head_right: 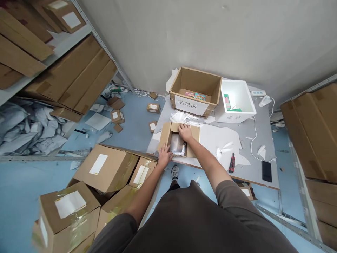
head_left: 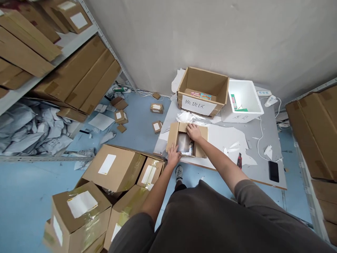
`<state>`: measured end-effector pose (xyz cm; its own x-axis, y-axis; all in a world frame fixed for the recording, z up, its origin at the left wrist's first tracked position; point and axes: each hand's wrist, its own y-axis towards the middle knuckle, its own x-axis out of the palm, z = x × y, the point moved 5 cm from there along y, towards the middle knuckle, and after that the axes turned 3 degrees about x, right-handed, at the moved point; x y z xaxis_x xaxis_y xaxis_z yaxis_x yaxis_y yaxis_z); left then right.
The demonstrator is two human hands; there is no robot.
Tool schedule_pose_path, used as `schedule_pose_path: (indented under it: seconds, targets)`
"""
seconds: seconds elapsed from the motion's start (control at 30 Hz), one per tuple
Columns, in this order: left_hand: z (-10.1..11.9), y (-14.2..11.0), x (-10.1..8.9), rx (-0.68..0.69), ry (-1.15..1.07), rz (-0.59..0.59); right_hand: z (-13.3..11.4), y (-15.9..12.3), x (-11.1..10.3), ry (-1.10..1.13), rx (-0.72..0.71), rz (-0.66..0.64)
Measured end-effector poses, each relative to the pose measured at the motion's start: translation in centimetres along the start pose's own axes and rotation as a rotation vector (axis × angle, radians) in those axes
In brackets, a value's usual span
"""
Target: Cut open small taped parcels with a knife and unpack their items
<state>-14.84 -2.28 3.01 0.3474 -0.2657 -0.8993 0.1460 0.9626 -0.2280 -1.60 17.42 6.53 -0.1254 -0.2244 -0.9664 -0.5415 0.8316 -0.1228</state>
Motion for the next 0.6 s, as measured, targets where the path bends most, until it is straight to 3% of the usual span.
schedule_pose_path:
  seconds: [0.1, 0.27, 0.37, 0.43, 0.53, 0.6]
  targets:
    - [-0.1, 0.0, 0.0, 0.025, -0.018, 0.021, 2.0, 1.1, -1.7, 0.035, 0.044, 0.04]
    - [0.4, -0.1, 0.1, 0.059, -0.038, 0.072, 6.5, 4.5, -3.1, 0.104, 0.274, 0.137]
    - [0.2, -0.2, 0.3, 0.072, -0.034, 0.089, 8.2, 6.2, -1.7, 0.162, 0.408, 0.124]
    - [-0.1, -0.3, 0.4, 0.079, -0.04, 0.09, 8.5, 6.9, 0.0, 0.201, 0.472, 0.043]
    - [-0.5, -0.3, 0.6, 0.08, -0.058, 0.089, 8.6, 7.2, 1.9, 0.234, 0.502, -0.112]
    - [-0.6, -0.3, 0.7, 0.076, -0.064, 0.088, 8.5, 6.9, 2.0, 0.218, 0.473, -0.154]
